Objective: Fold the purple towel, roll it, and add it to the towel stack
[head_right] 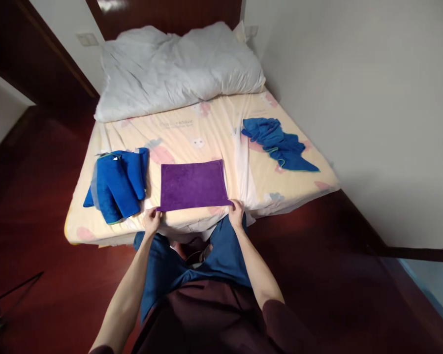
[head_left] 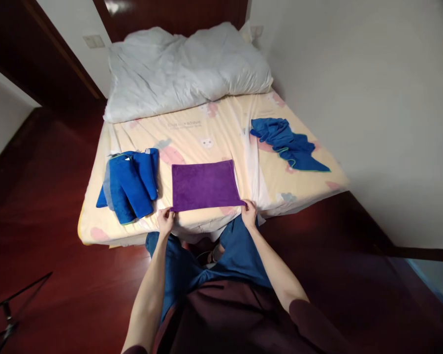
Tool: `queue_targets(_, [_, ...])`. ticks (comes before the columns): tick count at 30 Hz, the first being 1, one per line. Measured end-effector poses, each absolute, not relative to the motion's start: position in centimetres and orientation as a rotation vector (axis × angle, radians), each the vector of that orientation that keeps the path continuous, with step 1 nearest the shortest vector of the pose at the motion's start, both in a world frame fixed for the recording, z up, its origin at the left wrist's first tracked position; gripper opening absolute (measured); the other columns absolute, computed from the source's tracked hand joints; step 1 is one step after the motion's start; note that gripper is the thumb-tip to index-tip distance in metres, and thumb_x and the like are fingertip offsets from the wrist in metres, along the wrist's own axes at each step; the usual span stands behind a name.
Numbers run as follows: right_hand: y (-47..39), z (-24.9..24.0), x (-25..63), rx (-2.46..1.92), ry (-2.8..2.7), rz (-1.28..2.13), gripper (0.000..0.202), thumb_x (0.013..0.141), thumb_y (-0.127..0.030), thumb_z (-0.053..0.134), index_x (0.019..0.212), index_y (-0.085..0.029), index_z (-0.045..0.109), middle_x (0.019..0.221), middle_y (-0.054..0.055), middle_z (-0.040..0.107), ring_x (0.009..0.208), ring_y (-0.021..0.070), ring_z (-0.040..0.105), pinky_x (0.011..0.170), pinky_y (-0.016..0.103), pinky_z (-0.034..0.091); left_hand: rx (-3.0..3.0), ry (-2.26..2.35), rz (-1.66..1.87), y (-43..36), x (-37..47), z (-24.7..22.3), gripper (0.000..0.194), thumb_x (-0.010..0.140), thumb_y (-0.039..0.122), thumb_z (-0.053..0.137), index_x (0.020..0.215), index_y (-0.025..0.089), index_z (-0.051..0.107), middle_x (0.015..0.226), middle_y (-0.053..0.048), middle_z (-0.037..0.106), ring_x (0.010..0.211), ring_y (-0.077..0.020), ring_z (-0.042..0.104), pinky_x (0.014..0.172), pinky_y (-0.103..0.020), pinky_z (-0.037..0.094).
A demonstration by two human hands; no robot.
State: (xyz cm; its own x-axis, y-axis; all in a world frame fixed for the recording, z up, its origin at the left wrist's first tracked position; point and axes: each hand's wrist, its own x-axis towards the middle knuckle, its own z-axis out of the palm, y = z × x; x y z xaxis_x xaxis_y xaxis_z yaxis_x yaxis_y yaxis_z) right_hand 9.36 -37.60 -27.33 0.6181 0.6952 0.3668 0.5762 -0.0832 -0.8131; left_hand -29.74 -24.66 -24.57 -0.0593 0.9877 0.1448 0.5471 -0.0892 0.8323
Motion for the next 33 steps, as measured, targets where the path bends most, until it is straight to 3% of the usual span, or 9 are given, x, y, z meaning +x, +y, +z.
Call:
queue_targets(3, [-37.4, -27.6, 9.3, -1.811, -0.965, 0.096, 0.036, 0.096, -0.046, 0.056, 0.091, -0.016, 0.075, 0.079, 0.007, 0.066, 0.073, 0.0195, 0.059, 0.074, 0.033, 0.051, 1.600, 1.652, 1.089, -24.6, -29.8, -25.0, 0.047, 0.085, 0.063, 0.060, 0.088, 0.018, 0.074, 0.085, -0.009, 0.070, 0.083, -0.0242, 0.066, 0.082, -0.039, 0.055])
queue_targets(7, [-37.0, -27.8, 9.3, -1.829, -0.957, 0.072, 0.043, 0.096, -0.054, 0.055, 0.092, -0.016, 0.075, 0.077, 0.007, 0.066, 0.069, 0.0192, 0.058, 0.072, 0.033, 0.050, 1.609, 1.654, 1.069, -24.6, -29.9, -25.1, 0.048, 0.084, 0.065, 0.061, 0.087, 0.019, 0.075, 0.084, -0.009, 0.070, 0.084, -0.0250, 0.067, 0.085, -0.040, 0.055])
queue_targets(21, [-36.4, -28.0, 9.3, -1.835, -0.950, 0.065, 0.044, 0.097, -0.055, 0.054, 0.089, -0.016, 0.075, 0.082, 0.010, 0.070, 0.074, 0.0216, 0.063, 0.075, 0.035, 0.052, 1.728, 1.705, 1.069, -24.5, -29.5, -25.1, 0.044, 0.090, 0.058, 0.056, 0.097, 0.018, 0.074, 0.090, -0.011, 0.072, 0.086, -0.0264, 0.067, 0.084, -0.041, 0.055])
queue_targets(33, [-35.9, -27.8, 8.7, -1.870, -0.851, 0.115, 0.045, 0.092, -0.058, 0.055, 0.081, -0.018, 0.072, 0.077, 0.010, 0.073, 0.068, 0.0206, 0.066, 0.071, 0.032, 0.053, 1.752, 1.708, 1.046, -24.9, -29.2, -25.0, 0.040, 0.087, 0.057, 0.058, 0.094, 0.019, 0.070, 0.087, -0.010, 0.072, 0.083, -0.0264, 0.067, 0.082, -0.041, 0.054])
